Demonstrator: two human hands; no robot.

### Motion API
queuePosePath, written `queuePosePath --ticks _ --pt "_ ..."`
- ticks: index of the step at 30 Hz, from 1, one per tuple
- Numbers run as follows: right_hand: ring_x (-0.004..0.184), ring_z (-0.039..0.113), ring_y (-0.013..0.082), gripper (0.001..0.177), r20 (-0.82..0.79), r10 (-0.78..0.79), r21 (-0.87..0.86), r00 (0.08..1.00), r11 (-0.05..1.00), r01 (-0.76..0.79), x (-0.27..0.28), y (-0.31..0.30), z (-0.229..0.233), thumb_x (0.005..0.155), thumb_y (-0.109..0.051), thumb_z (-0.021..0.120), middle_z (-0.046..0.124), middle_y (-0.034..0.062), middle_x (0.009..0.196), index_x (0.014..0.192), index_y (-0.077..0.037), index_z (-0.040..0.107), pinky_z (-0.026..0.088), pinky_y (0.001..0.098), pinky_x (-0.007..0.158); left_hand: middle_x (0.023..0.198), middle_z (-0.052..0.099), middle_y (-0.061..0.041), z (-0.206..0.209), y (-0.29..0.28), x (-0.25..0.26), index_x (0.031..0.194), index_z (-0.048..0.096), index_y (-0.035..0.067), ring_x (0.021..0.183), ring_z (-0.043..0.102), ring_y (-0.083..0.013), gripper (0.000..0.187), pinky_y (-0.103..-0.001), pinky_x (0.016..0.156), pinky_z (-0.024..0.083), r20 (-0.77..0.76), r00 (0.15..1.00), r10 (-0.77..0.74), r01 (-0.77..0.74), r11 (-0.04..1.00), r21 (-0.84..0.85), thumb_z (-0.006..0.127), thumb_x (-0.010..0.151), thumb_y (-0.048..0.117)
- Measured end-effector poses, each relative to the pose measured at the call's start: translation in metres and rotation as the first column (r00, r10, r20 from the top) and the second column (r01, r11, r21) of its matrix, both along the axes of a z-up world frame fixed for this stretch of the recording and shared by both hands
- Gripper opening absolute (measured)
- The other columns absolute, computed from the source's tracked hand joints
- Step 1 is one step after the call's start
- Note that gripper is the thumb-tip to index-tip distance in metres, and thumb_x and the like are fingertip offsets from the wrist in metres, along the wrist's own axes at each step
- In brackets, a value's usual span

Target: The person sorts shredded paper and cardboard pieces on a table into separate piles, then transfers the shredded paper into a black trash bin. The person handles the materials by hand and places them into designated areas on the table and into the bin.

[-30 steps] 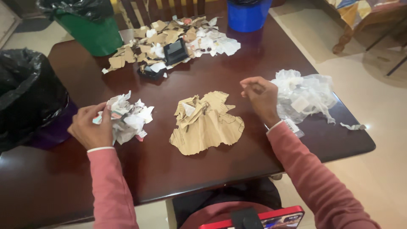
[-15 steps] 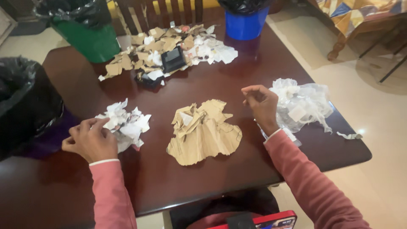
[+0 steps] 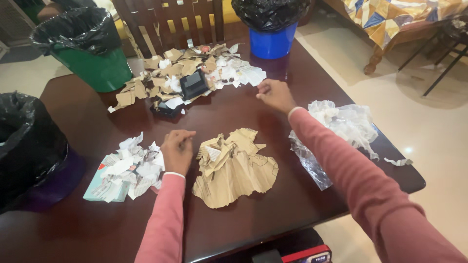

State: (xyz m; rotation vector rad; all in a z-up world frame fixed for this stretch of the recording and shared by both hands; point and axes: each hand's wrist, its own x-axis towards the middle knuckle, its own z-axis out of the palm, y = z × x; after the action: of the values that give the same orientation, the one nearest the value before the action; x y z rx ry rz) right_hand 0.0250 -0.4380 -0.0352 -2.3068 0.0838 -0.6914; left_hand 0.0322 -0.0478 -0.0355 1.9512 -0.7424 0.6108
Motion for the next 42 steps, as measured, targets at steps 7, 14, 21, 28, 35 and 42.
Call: queuePosePath --ticks 7,14,21,28,35,42 --pt "0.144 0.03 0.044 0.065 -0.27 -0.08 -0.335 0.96 0.942 -0.015 0.045 0.005 -0.014 0.085 -0.055 0.074 0.036 0.02 0.158 0.142 -0.029 0.062 0.032 0.0548 0.119 0.097 0.073 -0.006 -0.018 0.005 0.006 0.092 0.079 0.009 0.087 0.067 -0.0247 0.019 -0.035 0.069 0.055 0.008 1.0 0.009 -0.009 1.0 -0.018 0.069 0.085 -0.005" --pt "0.153 0.006 0.0503 0.065 -0.484 -0.204 -0.38 0.851 0.925 0.005 0.079 -0.001 -0.024 0.092 -0.075 0.049 0.017 0.0189 0.167 0.149 -0.045 0.05 0.006 0.0692 0.122 0.099 0.072 -0.006 -0.016 0.009 0.004 0.091 0.078 0.008 0.09 0.068 -0.0247 0.022 -0.034 0.068 0.054 0.03 0.999 0.014 -0.013 1.0 -0.013 0.066 0.082 -0.007" --pt "0.149 0.031 0.0339 0.068 -0.372 -0.23 -0.443 0.899 0.895 0.046 0.071 0.0 -0.036 0.095 -0.069 0.052 0.045 0.0076 0.158 0.147 -0.024 0.049 0.019 0.0733 0.118 0.099 0.072 -0.005 -0.013 0.008 -0.001 0.09 0.078 0.008 0.09 0.068 -0.0249 0.021 -0.034 0.069 0.055 0.068 0.998 0.02 -0.02 1.0 0.0 0.067 0.081 -0.007" --pt "0.098 0.069 0.04 0.022 -0.235 -0.276 -0.426 0.932 0.891 0.156 0.039 0.001 -0.015 0.09 -0.027 0.071 0.072 0.0192 0.106 0.109 -0.019 0.079 0.057 0.0499 0.09 0.1 0.072 -0.005 -0.016 0.011 -0.001 0.091 0.078 0.009 0.089 0.067 -0.0242 0.022 -0.034 0.068 0.055 0.089 0.996 0.013 -0.014 1.0 0.013 0.067 0.081 -0.008" --pt "0.095 0.07 0.039 0.012 -0.243 -0.239 -0.597 0.94 0.801 0.049 0.017 -0.011 -0.006 0.081 -0.006 0.067 0.073 0.0173 0.101 0.088 -0.01 0.076 0.058 0.0513 0.085 0.1 0.072 -0.004 -0.015 0.011 -0.004 0.092 0.078 0.009 0.089 0.067 -0.0236 0.024 -0.033 0.068 0.055 0.078 0.997 0.026 -0.027 0.999 0.02 0.067 0.079 -0.008" --pt "0.096 0.068 0.042 0.017 -0.269 -0.214 -0.364 0.939 0.925 0.107 -0.009 -0.01 0.016 0.092 -0.017 0.061 0.073 0.0181 0.1 0.107 -0.014 0.068 0.054 0.0552 0.082 0.1 0.072 -0.004 -0.014 0.009 -0.006 0.09 0.078 0.01 0.089 0.068 -0.024 0.024 -0.034 0.069 0.055 0.08 0.996 0.037 -0.037 0.999 -0.003 0.068 0.078 -0.008"
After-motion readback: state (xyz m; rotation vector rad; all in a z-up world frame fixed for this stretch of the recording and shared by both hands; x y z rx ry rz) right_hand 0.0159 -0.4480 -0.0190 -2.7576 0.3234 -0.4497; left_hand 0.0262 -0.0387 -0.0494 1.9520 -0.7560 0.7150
